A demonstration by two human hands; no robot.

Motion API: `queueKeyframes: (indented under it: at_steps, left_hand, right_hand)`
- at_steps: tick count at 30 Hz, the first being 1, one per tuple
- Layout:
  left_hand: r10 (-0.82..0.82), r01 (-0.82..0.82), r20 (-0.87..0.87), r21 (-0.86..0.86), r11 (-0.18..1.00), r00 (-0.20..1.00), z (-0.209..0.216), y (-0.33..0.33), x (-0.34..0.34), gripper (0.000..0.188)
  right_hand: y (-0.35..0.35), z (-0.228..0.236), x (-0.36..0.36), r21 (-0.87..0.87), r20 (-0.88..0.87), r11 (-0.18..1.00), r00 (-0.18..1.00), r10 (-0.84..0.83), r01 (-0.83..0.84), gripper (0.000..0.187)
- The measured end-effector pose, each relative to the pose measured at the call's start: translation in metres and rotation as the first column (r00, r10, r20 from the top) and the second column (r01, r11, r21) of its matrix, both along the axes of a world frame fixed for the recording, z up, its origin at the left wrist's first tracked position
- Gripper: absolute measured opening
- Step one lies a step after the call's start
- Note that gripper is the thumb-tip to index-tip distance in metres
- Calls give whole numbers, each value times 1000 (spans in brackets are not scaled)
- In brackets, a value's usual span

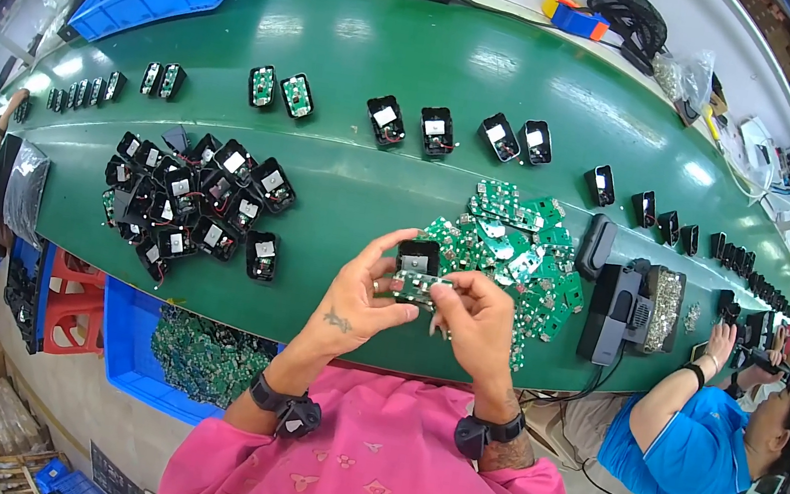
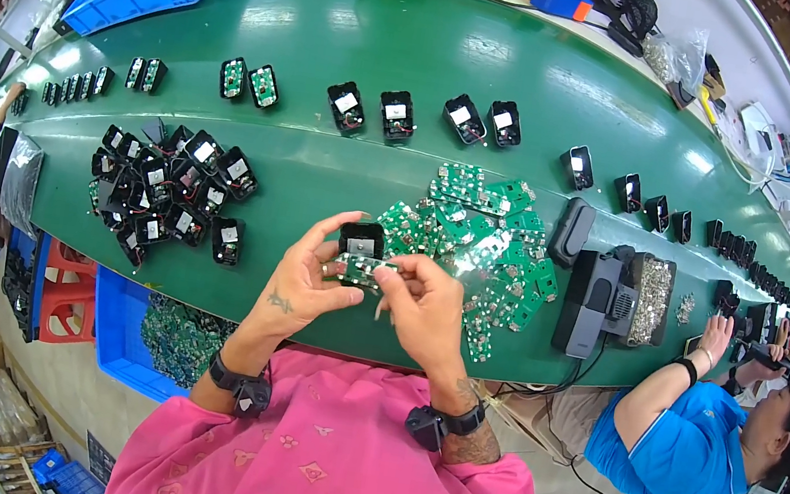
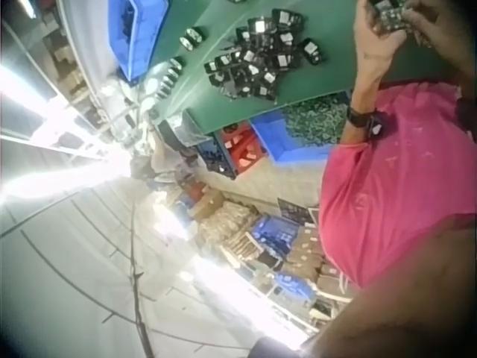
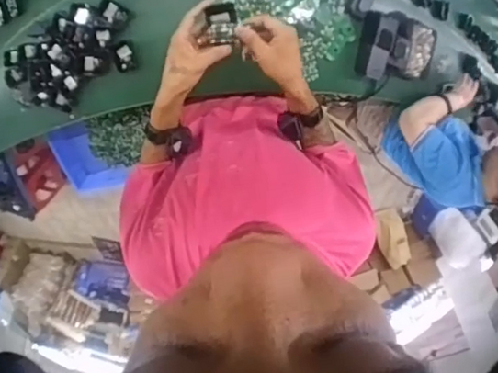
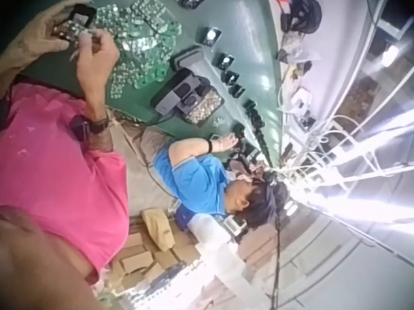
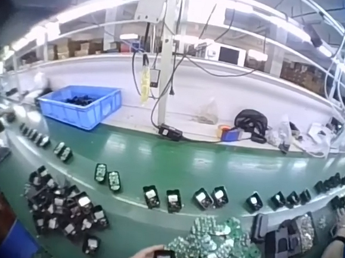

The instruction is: The person picks up a black housing and a circuit board, fits the board into the housing, and presses them together. The person then places the assembled unit onto the green conveyor belt and reaches for another circuit board.

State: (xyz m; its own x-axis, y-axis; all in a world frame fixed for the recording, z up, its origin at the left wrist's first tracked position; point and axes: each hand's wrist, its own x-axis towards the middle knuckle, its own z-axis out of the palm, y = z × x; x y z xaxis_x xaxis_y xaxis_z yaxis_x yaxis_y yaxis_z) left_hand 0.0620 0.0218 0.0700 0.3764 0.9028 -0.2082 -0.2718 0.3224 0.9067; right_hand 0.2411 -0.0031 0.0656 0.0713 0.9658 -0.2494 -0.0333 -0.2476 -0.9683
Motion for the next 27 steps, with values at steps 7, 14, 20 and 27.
queueKeyframes:
  at_steps: [7,14,20,27]
  left_hand:
    - [65,-65,-57,-3,998,996,-8,2,1,81]
    - [54,-40,-112,127,991,992,-12,0,5,66]
    - [63,-12,-222,224,975,973,-21,-3,5,55]
    - [148,-91,-286,201,975,947,-15,-6,8,48]
  right_hand:
    - [7,3,22,-40,-262,988,956,133,-149,10]
    - [8,18,12,392,80,846,929,361,-362,8]
    - [7,20,8,342,-23,880,933,360,-331,10]
    - [-4,31,10,226,-253,971,957,142,-84,7]
